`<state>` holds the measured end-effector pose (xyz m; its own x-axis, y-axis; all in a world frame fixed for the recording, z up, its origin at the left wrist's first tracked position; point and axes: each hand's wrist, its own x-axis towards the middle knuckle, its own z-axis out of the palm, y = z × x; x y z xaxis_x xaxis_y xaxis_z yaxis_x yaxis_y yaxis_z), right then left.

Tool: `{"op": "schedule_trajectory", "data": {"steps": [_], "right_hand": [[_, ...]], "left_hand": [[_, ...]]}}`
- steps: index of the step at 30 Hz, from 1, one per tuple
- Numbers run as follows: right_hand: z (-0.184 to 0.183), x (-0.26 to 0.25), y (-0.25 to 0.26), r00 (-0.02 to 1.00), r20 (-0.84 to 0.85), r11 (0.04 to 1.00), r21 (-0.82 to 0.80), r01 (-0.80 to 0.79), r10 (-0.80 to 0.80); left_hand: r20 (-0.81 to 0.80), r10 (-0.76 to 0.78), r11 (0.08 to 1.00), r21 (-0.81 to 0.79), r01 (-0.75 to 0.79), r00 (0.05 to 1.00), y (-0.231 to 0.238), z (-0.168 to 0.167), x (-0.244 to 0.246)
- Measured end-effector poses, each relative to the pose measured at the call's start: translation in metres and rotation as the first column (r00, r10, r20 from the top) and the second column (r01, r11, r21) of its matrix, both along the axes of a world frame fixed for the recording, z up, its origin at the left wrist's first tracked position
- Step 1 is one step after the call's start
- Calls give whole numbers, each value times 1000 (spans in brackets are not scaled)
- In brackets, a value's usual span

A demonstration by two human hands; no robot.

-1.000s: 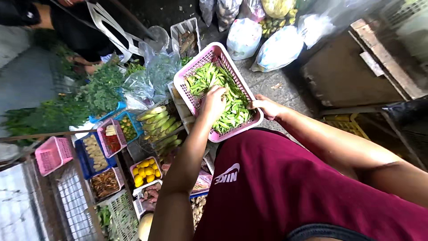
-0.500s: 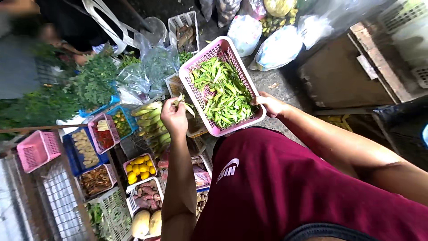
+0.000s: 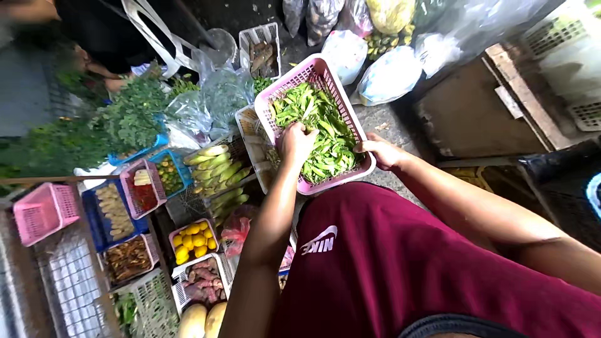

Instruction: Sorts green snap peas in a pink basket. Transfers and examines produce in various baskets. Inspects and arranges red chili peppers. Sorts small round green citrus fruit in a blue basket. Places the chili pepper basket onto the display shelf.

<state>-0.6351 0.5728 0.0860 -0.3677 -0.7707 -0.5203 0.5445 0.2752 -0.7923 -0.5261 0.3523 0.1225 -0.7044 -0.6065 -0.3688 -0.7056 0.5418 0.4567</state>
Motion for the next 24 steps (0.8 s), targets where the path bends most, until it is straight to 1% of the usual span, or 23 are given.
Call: {"op": "schedule_trajectory", "data": {"steps": [1,2,3,5,7,9,11,13,14,15,16,17,18,19,20,21,22,24], "right_hand": [[0,1,1,1000,0,1000,-5,0,0],[-2,1,1,1000,-3,1000,-10,5,-5],[-4,2,3,1000,5,1000,-20,5,-5],[-5,1,5,1000,18,999,-30,14,-13],[-11,2,8,999,26,999,-45,21,-20],[-16,1,11,1000,23,998,-60,21,-20],[-14,-1,14,1000,23,998,-56,20,-18],[-8,-4,14,999,24,999,-20,25,-25],[-7,-6,15,999,28,1000,-11,25,-25],[-8,-8,17,999,31,1000,-7,29,-28],[-11,-10,19,999,31,999,-7,33,-32],[-14,-12,21,999,32,999,-6,37,-37],[-15,-14,22,999,31,999,-2,40,-40],[-15,-15,23,999,31,999,-4,43,-42],[-13,-16,24,999,32,999,-4,41,-41],[-10,-17,23,999,31,999,-2,40,-40],[-8,-19,22,999,28,999,-2,37,-37],[-8,-21,22,999,27,1000,-3,24,-24]], "left_hand": [[31,-9,1000,-2,9,999,1,-7,-7],[20,-11,1000,4,11,1000,1,-12,-10],[-26,-5,1000,19,5,1000,1,-13,-10],[-170,45,997,75,-33,984,-1,-4,-4],[-350,124,987,137,-81,929,-6,7,7],[-516,196,976,183,-117,834,-12,19,22],[-606,226,974,165,-158,763,-17,32,40],[-638,246,966,99,-239,730,-21,36,63],[-633,272,952,65,-300,725,-23,32,74],[-587,305,933,25,-360,750,-26,26,86],[-495,331,918,-29,-396,804,-31,18,96],[-341,338,919,-81,-386,877,-37,14,106],[-148,317,935,-116,-335,937,-43,11,111],[11,289,950,-123,-286,957,-47,9,113],[87,275,956,-133,-263,958,-46,11,112],[82,260,957,-154,-246,962,-41,17,108],[36,221,963,-167,-213,975,-35,26,99],[-87,40,982,-179,-55,995,-22,38,75]]}}
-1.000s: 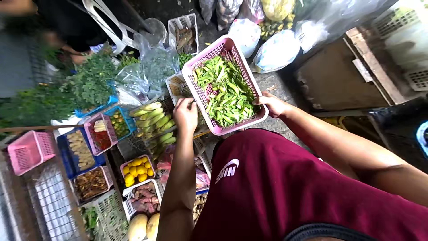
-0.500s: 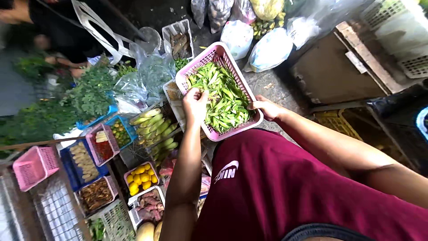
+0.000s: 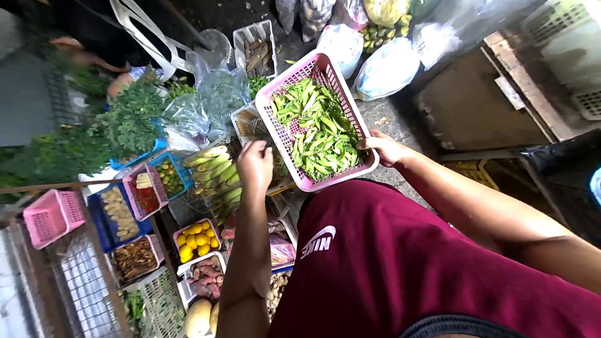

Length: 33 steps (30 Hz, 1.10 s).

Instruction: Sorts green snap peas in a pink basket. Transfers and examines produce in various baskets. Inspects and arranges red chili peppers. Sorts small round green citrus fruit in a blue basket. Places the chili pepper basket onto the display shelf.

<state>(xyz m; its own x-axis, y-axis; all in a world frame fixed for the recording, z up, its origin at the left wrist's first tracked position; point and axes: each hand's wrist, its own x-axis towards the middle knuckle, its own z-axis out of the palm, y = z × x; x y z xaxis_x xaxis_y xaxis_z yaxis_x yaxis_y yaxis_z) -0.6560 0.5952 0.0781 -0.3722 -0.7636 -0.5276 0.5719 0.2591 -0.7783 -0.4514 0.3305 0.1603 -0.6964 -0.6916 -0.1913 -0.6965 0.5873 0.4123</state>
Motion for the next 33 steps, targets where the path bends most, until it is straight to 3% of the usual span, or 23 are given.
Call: {"op": "schedule_trajectory", "data": {"steps": [2,4,6,9,12,17,21,26,33], "right_hand": [[-7,-2,0,1000,-2,1000,-21,-22,22],[-9,-1,0,1000,-11,999,-37,-22,21],[-2,0,-1,1000,-21,999,-35,-16,15],[-1,0,1,999,0,998,-45,-34,34],[-6,-2,2,999,-12,997,-60,-41,41],[-10,-3,2,999,3,997,-70,-42,42],[-4,-6,0,998,11,997,-53,-56,57],[0,-6,-6,998,-7,997,-33,-68,68],[-5,-1,-11,996,-26,994,-53,-91,89]], "left_hand": [[-1,-251,965,-77,250,968,4,-9,-30],[205,-458,862,-134,488,865,4,-22,-58],[364,-538,788,-103,607,760,4,-32,-78],[398,-598,741,-58,669,696,0,-42,-88],[391,-616,732,-38,680,684,-2,-42,-89],[200,-487,864,-33,503,850,6,-8,-88],[111,-440,894,-36,446,891,25,-11,-87],[207,-393,911,-47,410,896,39,-45,-100],[302,-331,930,-54,363,894,42,-35,-101]]}}
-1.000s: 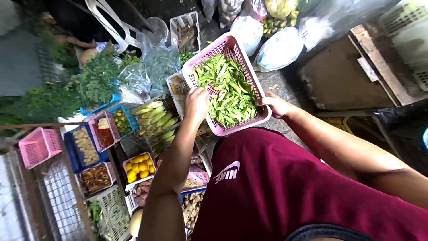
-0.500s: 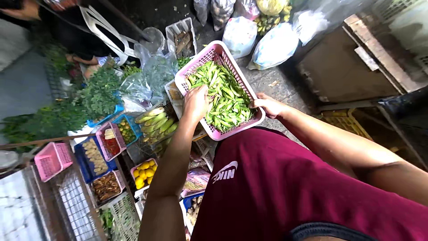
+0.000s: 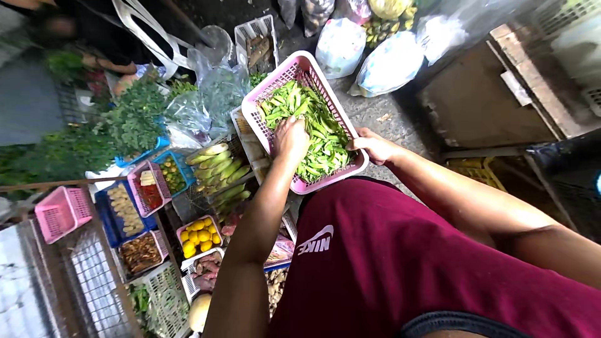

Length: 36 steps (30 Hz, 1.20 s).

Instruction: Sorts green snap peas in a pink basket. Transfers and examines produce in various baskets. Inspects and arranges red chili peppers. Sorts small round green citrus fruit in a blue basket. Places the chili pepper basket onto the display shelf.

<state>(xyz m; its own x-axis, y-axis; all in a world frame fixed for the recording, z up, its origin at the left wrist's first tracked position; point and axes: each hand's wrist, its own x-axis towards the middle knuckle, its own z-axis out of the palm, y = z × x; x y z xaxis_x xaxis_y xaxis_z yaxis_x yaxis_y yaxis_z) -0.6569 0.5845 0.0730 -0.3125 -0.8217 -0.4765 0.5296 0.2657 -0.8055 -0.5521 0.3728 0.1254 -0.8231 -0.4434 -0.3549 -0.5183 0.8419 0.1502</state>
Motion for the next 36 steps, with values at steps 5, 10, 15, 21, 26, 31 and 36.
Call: {"op": "schedule_trajectory", "data": {"steps": [5,10,15,21,26,31,36], "right_hand": [[1,5,-1,1000,8,1000,29,0,0],[-2,6,-3,998,56,1000,-5,1,-1],[-4,7,-5,996,81,999,32,33,-35],[-8,5,-2,992,96,997,18,76,-78],[4,3,-1,990,87,992,57,110,-115],[12,2,-3,993,61,994,35,101,-103],[14,3,-8,995,56,996,18,83,-84]], "left_hand": [[17,-103,995,-6,103,995,-9,-8,13],[-90,23,989,148,-9,996,-21,9,25],[-353,232,957,249,-148,906,-31,52,62],[-498,463,886,272,-375,733,-54,52,121],[-154,550,833,176,-525,821,-78,22,134],[-271,313,949,127,-289,910,-53,45,110],[-206,-84,963,235,132,975,-16,26,67]]}}
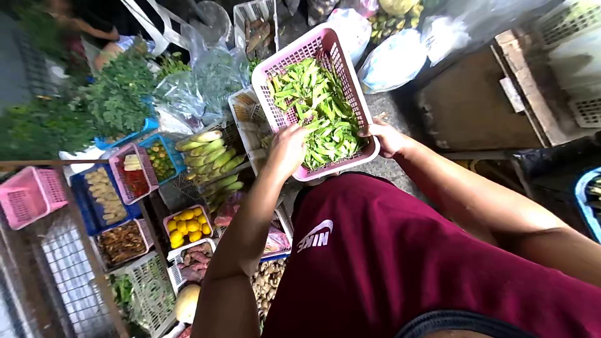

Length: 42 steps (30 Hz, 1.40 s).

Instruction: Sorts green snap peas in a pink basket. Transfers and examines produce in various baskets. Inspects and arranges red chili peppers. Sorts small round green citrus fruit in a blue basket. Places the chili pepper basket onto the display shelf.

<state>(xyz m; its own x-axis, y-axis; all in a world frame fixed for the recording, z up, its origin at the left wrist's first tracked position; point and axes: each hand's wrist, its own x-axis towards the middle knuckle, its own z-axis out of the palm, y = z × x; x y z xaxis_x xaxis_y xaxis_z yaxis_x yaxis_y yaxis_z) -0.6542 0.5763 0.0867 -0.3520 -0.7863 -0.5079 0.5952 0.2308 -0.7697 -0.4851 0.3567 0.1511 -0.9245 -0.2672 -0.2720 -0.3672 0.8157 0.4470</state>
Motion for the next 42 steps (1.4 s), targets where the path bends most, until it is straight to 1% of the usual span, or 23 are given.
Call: {"op": "schedule_trajectory", "data": {"steps": [1,2,3,4,6,8,9,11,13,16,18,21,22,25,27,29,31,33,34,36,37,39,42], "right_hand": [[0,0,0,1000,4,1000,-5,-3,3],[-1,0,0,1000,6,1000,-14,1,-1],[-4,-1,0,1000,10,999,-32,5,-5],[-7,-1,0,1000,14,999,-45,14,-13],[-12,-1,2,1000,17,999,-45,18,-17],[-14,-1,3,1000,23,999,-31,22,-21],[-13,-1,3,999,26,999,-29,20,-19],[-11,-1,4,999,28,999,-23,24,-24],[-9,-3,5,999,29,1000,-24,14,-14],[-5,-4,4,999,28,1000,-19,-25,26],[2,-2,1,999,18,999,-4,-50,50],[8,0,-1,998,9,997,-24,-67,68],[6,0,-1,998,14,997,-40,-64,65],[1,-1,1,998,22,996,-66,-61,62],[-2,-3,2,998,15,996,-66,-59,60],[-3,-3,1,999,4,997,-57,-52,52],[-2,-5,-2,997,-13,996,-56,-72,71],[-1,-7,-3,996,-32,993,-84,-86,84],[1,-8,-3,995,-38,991,-91,-98,95],[6,-9,-4,993,-39,991,-82,-110,107],[7,-9,-4,994,-32,991,-81,-103,101],[10,-11,-5,997,-13,993,-87,-77,76],[10,-12,-3,999,6,996,-81,-43,44]], "left_hand": [[20,-41,999,-19,42,999,1,-5,-5],[-6,-38,999,-16,38,999,0,-6,-6],[-61,12,1000,24,-11,998,-3,-3,-5],[-146,102,991,101,-87,984,-8,3,-2],[-312,323,939,223,-261,894,-21,14,12],[-391,461,887,191,-420,797,-38,16,29],[-354,491,867,111,-486,796,-45,15,37],[-189,504,858,0,-513,843,-49,15,47],[-183,471,880,26,-474,863,-41,13,42],[-296,354,934,66,-351,887,-26,13,8],[-280,283,956,11,-292,917,-28,8,-27],[-175,271,955,-76,-288,947,-32,-12,-71],[-210,259,955,-88,-282,943,-29,-17,-76],[-261,184,979,-37,-200,948,-6,-9,-61],[-176,78,996,55,-69,981,11,9,-33],[-96,-19,994,101,29,995,17,19,-11],[-171,20,993,116,0,985,9,25,-7],[-246,118,990,100,-96,962,-9,27,-24],[-247,166,986,72,-153,955,-17,25,-37],[-123,234,972,16,-234,964,-27,16,-61],[-95,221,975,6,-221,971,-25,8,-68],[-130,109,994,-12,-111,986,-5,2,-68],[-213,-86,996,-43,79,973,32,3,-39]]}}
